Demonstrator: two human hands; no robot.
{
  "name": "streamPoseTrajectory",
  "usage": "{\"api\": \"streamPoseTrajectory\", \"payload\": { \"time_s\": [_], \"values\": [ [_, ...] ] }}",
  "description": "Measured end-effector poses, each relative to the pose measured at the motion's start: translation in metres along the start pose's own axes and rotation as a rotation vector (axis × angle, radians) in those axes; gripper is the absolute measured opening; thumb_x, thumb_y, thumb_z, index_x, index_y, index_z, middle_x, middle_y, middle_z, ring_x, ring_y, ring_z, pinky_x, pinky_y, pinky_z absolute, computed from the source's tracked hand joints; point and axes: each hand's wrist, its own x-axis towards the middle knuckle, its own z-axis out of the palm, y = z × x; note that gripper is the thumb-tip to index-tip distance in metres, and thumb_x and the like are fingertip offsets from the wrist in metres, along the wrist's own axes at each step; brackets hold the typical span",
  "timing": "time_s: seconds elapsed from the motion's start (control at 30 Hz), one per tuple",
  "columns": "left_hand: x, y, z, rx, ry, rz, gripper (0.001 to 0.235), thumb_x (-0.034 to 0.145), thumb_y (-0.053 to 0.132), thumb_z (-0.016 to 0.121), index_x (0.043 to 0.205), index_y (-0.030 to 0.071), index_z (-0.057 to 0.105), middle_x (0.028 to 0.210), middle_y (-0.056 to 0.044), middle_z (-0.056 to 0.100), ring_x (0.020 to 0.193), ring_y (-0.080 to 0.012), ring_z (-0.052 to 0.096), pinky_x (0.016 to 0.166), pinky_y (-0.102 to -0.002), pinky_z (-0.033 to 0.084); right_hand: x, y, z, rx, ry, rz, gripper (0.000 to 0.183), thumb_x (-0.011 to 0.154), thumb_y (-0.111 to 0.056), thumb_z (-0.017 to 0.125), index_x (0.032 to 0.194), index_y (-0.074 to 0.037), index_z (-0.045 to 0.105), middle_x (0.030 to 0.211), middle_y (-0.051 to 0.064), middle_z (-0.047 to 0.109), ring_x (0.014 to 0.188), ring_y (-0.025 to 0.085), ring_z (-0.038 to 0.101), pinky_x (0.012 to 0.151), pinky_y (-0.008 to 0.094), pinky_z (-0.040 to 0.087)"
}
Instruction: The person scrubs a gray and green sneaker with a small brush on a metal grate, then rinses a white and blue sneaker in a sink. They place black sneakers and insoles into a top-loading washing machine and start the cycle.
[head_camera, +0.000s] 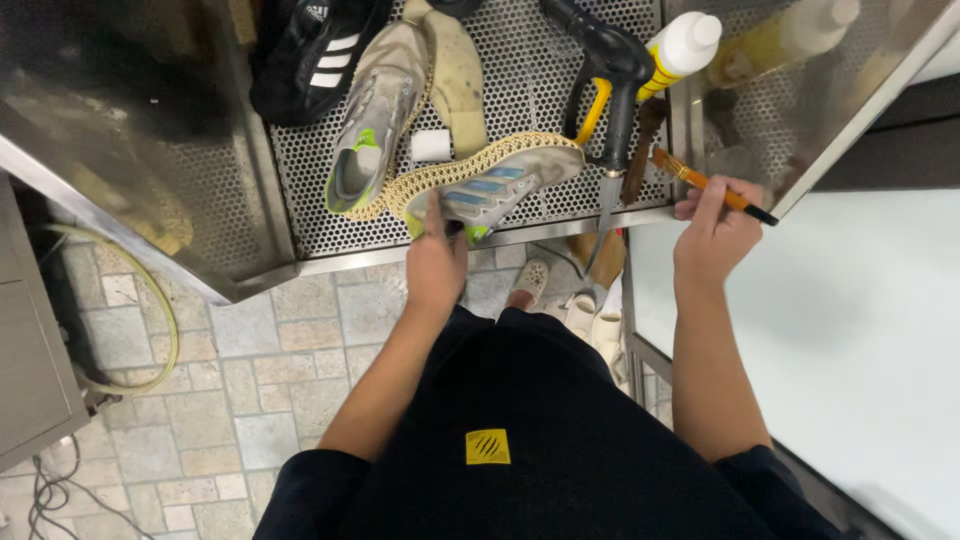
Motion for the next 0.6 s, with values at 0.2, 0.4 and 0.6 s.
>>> {"api": "streamPoseTrajectory", "payload": {
  "time_s": [0.2,0.4,0.6],
  "values": [
    [0.037,0.059,-0.061,0.468,-0.196,-0.135,0.063,0.089,0.031,0.071,0.148,0.017,0.052,0.075,-0.018,0.072,0.061,-0.0365,0.070,0.056,-0.048,0.057,0.013,0.000,-0.003,-0.347,-0.121,-0.025,0.017,0.113,-0.015,0.057,0.109,0.001,0.058,0.079,0.009,0.066,0.066,0.014,0.068,0.061,0.029,0.053],
    [0.042,0.050,-0.074,0.390,-0.040,0.043,0.049,0.079,0.018,0.078,0.126,0.022,0.069,0.125,-0.011,0.062,0.118,-0.0310,0.064,0.098,-0.043,0.057,0.025,0.023,0.007,-0.585,-0.233,-0.185,0.016,0.112,-0.013,0.061,0.107,0.002,0.060,0.074,0.009,0.067,0.067,0.018,0.065,0.065,0.034,0.051],
    [0.054,0.014,-0.077,0.123,-0.094,0.348,0.077,0.051,0.015,0.092,0.118,0.012,0.054,0.148,-0.025,0.045,0.133,-0.0476,0.042,0.107,-0.054,0.038,0.007,-0.022,0.002,-0.075,-0.033,0.002,0.018,0.115,-0.014,0.058,0.114,0.004,0.056,0.091,0.012,0.070,0.074,0.015,0.068,0.067,0.029,0.058]
  ]
}}
